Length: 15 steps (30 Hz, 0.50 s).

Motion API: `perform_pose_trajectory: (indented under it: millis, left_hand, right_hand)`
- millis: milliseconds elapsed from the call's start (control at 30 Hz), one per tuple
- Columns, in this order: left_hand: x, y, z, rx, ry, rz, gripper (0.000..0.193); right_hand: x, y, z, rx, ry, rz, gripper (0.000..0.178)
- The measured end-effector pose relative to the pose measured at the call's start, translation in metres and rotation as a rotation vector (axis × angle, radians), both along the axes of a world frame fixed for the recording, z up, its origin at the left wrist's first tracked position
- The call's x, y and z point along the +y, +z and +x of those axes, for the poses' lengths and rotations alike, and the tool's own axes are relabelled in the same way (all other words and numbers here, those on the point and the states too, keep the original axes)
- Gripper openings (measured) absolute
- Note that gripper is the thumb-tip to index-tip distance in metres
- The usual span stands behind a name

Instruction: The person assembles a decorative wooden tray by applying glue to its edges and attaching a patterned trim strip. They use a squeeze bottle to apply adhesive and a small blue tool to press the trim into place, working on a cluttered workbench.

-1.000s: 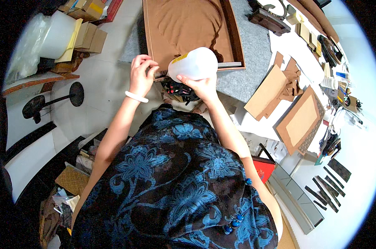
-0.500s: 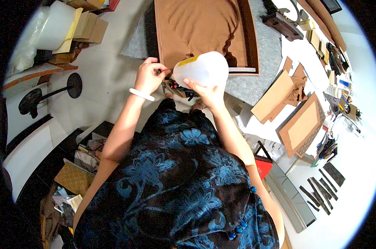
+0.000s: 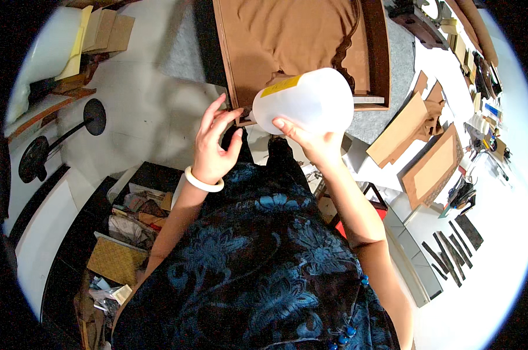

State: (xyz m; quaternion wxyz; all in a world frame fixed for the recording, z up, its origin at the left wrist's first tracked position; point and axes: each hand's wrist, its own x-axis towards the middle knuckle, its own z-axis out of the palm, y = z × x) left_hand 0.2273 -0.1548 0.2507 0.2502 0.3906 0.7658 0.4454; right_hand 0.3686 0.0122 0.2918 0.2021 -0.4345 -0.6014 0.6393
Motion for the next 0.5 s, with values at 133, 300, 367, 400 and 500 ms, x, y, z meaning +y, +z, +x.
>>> perform_pose_trajectory:
  millis: [133, 300, 367, 400, 500]
  left_hand:
    - [0.007, -0.001, 0.001, 0.157, -0.045, -0.084, 0.035]
    - [0.011, -0.013, -0.007, 0.164, -0.069, -0.088, 0.034]
    - [0.012, -0.014, -0.008, 0.144, -0.061, -0.061, 0.033]
    - [0.013, -0.014, -0.008, 0.125, -0.055, -0.062, 0.033]
    - [0.014, -0.017, -0.008, 0.079, -0.049, -0.065, 0.034]
  right_hand:
    - [0.003, 0.001, 0.001, -0.047, -0.005, -0.027, 0.062]
    - [0.008, 0.001, -0.001, -0.068, -0.005, -0.014, 0.061]
    - [0.006, 0.004, -0.001, -0.080, 0.006, -0.012, 0.061]
    - [0.006, 0.005, -0.002, -0.086, 0.012, -0.010, 0.061]
    - [0.006, 0.006, -0.003, -0.116, -0.005, -0.013, 0.060]
